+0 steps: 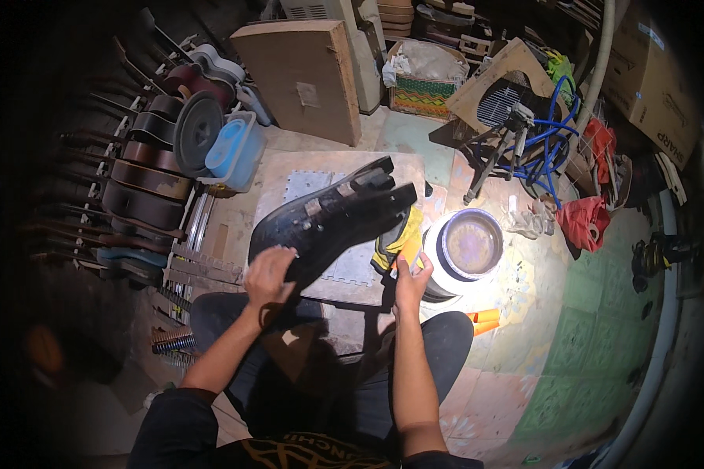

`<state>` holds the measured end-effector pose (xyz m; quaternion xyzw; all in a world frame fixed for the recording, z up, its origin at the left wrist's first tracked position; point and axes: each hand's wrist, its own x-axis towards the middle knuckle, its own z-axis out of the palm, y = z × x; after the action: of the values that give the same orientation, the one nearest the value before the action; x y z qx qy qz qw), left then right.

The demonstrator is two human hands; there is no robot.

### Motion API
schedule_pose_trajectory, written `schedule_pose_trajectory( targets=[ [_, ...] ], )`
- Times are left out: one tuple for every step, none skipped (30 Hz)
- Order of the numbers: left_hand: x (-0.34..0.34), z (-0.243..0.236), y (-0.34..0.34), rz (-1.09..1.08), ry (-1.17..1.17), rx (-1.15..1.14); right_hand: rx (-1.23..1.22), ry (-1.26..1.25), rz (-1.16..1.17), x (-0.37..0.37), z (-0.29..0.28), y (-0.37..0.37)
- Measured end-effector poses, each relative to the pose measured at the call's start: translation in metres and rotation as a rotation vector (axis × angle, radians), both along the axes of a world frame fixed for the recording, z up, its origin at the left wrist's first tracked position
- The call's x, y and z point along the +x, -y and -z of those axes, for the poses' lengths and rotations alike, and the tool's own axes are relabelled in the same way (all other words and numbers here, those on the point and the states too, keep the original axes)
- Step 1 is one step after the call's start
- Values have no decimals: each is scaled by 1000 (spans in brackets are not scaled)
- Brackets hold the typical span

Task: The person cuts a piece of sandpaper and uses it to sand the surface of a guitar body.

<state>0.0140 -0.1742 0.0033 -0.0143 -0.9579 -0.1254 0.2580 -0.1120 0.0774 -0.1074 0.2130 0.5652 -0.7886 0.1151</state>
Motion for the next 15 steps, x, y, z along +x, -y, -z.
schedule_pose_trajectory(
  targets=[
    [10, 0, -9, 28, 104, 39, -19, 23, 38, 0, -3, 0],
    [16, 8, -19, 4, 165, 26, -30, 10, 76, 0, 4, -1],
    [20, 20, -27, -20, 226, 12, 9, 0, 101, 0, 11, -2],
    [22, 36, -32, -35, 235, -7, 51, -8, 127, -1, 18, -4],
    [23, 49, -36, -52, 245, -29, 89, -15, 151, 1, 24, -6],
    [24, 60, -37, -68, 255, -52, 209, -48, 144, 4, 30, -7],
    [23, 58, -38, -85, 270, -66, 417, -114, 44, 8, 33, -10],
    [21, 56, -37, -101, 285, -82, 623, -180, -57, 13, 35, -12],
    [18, 53, -36, -115, 300, -99, 828, -244, -158, 16, 38, -14],
    [21, 56, -30, -124, 333, -50, 896, -253, -247, 21, 32, -7],
    [22, 58, -27, -132, 335, -26, 1012, -287, -315, 26, 35, 1],
    [23, 60, -25, -140, 336, -2, 912, -319, -420, 22, 34, 1],
    [21, 58, -24, -143, 342, 9, 797, -346, -518, 17, 31, -1],
    [20, 59, -26, -134, 351, 16, 802, -318, -553, 17, 30, 0],
    [19, 63, -30, -125, 359, 26, 808, -290, -588, 19, 27, 0]
  ],
)
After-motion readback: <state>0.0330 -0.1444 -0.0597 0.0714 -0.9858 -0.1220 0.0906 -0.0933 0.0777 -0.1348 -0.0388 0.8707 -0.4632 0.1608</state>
